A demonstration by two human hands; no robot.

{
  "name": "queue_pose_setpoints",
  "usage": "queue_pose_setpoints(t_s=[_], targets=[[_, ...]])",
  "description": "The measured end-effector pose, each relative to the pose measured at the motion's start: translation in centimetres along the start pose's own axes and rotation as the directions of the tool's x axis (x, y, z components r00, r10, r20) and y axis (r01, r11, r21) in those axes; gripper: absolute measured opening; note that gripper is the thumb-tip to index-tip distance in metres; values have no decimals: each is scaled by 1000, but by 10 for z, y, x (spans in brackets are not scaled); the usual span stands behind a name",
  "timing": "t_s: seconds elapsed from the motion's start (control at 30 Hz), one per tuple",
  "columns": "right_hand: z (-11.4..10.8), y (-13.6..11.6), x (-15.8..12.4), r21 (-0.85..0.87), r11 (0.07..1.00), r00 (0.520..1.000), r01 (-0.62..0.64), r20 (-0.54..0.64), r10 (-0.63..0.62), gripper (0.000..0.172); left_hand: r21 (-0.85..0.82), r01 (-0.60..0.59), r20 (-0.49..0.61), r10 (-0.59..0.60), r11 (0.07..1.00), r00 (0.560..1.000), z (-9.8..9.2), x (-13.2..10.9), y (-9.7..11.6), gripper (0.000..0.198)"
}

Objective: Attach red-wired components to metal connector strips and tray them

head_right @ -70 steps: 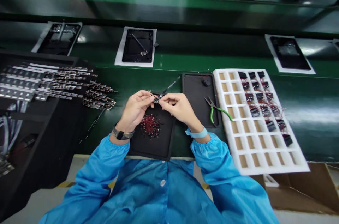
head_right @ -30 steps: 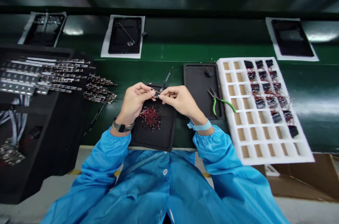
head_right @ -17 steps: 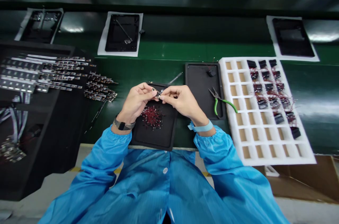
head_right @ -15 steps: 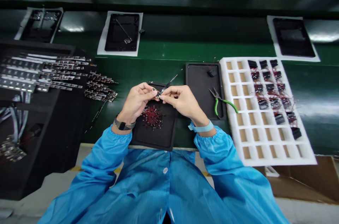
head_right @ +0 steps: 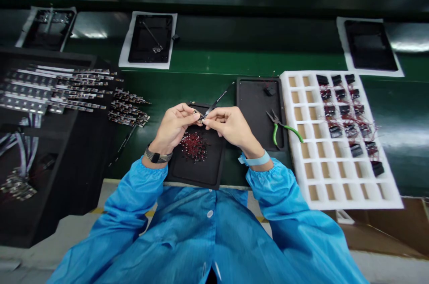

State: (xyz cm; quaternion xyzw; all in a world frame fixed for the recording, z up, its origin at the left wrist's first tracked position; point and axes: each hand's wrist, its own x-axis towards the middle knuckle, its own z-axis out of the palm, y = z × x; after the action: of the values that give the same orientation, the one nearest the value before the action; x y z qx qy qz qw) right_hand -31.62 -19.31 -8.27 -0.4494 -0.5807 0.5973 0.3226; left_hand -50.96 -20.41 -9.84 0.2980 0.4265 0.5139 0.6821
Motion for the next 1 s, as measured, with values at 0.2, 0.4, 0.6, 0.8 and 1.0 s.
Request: queue_pose_setpoints(t_s=[0.2, 0.4, 0.6, 0.8, 1.0], targets=[[0, -4, 2, -187, 956, 972, 225, -18, -232, 24, 12, -161, -43, 161, 987, 986, -12, -2, 24, 38], [37, 2, -2, -491, 737, 885, 464, 300, -357, 10, -49, -302, -232, 284, 952, 930, -35, 3, 45, 34], [79, 12, 6, -745, 476, 884, 467, 377, -278, 15, -91, -331, -218, 305, 939, 927, -40, 8, 41, 31], [76, 5, 14, -728, 468, 865, 501, 418, -277, 14, -93, -336, -220, 310, 937, 925, -45, 12, 39, 28], [60, 1, 12, -663, 576, 877, 477, 396, -271, 10, -86, -358, -216, 333, 930, 918, -48, 12, 39, 27]])
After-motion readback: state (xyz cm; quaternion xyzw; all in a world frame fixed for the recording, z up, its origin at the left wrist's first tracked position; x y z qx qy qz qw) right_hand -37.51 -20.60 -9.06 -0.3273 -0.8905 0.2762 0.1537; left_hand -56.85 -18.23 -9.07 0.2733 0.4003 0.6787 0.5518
